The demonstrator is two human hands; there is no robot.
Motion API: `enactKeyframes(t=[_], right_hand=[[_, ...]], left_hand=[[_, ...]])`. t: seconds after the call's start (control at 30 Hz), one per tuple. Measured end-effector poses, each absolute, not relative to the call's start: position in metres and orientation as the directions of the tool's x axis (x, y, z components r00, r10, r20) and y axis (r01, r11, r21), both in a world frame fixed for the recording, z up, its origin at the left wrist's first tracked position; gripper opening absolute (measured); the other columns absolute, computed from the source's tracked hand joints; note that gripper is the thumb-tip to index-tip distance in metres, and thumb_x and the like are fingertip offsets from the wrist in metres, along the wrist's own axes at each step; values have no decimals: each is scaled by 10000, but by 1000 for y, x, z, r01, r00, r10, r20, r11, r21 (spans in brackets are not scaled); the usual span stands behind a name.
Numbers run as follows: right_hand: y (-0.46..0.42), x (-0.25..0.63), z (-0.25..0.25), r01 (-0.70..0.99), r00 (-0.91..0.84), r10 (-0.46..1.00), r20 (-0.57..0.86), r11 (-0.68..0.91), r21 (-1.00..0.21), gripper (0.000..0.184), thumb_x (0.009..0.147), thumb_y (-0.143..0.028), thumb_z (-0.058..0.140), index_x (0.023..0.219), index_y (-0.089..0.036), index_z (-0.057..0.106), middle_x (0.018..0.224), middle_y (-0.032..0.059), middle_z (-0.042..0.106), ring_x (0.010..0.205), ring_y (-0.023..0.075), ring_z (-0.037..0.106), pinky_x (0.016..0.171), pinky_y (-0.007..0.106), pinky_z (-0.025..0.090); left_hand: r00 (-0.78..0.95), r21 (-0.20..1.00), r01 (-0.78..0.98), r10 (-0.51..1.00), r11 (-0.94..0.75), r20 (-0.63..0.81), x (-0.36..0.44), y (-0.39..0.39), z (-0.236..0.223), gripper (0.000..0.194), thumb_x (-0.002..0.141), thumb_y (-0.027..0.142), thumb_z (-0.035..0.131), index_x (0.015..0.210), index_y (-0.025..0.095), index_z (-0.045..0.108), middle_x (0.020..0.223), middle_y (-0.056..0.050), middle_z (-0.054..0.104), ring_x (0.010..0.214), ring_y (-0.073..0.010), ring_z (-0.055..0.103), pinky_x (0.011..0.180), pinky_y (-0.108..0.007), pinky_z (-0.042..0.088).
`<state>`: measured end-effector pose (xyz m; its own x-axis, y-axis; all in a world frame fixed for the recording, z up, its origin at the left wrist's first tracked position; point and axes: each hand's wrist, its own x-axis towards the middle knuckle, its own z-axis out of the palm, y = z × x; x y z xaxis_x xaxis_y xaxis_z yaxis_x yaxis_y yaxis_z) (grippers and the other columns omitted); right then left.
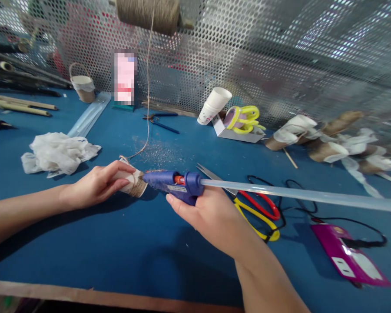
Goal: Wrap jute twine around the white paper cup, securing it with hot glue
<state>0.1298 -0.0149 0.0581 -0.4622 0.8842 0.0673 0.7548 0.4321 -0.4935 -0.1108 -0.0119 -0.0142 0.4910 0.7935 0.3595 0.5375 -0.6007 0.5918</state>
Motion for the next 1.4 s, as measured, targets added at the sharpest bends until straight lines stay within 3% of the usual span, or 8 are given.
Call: enactKeyframes(t=[0.17,0.4,0.87,1.03,1.17,1.4], right_hand=[[-13,130,57,742,-435,900,-14,349,-572,357,793,-422,534,473,-270,496,435,-26,581,518,191,624,480,299,483],[-10,129,58,746,-397,911,-110,251,-617,281,791,-395,550,548,-254,539,330,-74,467,331,125,472,391,267,388],[-10,129,59,735,-396,909,-133,226,-639,281,785,-404,547,556,-241,537,325,-83,443,318,108,450,378,237,398],[-14,131,60,739,-395,906,-150,217,-638,206,773,-394,569,636,-240,564,423,-61,546,410,126,541,409,228,435],[-11,130,60,735,-386,903,-191,176,-655,269,784,-414,541,588,-230,530,351,-74,451,339,110,466,373,229,410],[-3,129,56,743,-351,907,-232,120,-659,287,773,-446,542,603,-215,524,361,-65,452,371,121,493,419,241,419]], left_hand=[[493,579,545,790,-606,364,-111,-13,-14,202,921,243,368,1053,129,471,923,-94,670,793,-169,672,670,-263,524],[502,546,559,779,-624,376,-111,-13,-14,204,918,233,373,1058,124,474,924,-102,675,795,-174,678,675,-266,534],[510,546,545,768,-636,386,-111,-13,-16,193,918,240,372,1050,136,468,938,-100,675,802,-166,678,684,-253,534],[510,537,522,747,-663,426,-111,-12,-18,191,919,232,372,1047,129,468,900,-95,672,776,-164,674,666,-251,532],[515,530,536,752,-657,412,-111,-12,-18,191,919,228,375,1051,127,469,929,-111,670,780,-166,674,671,-256,533],[516,526,526,743,-668,426,-111,-12,-17,183,924,239,372,1032,131,474,904,-99,671,784,-155,677,674,-237,535]])
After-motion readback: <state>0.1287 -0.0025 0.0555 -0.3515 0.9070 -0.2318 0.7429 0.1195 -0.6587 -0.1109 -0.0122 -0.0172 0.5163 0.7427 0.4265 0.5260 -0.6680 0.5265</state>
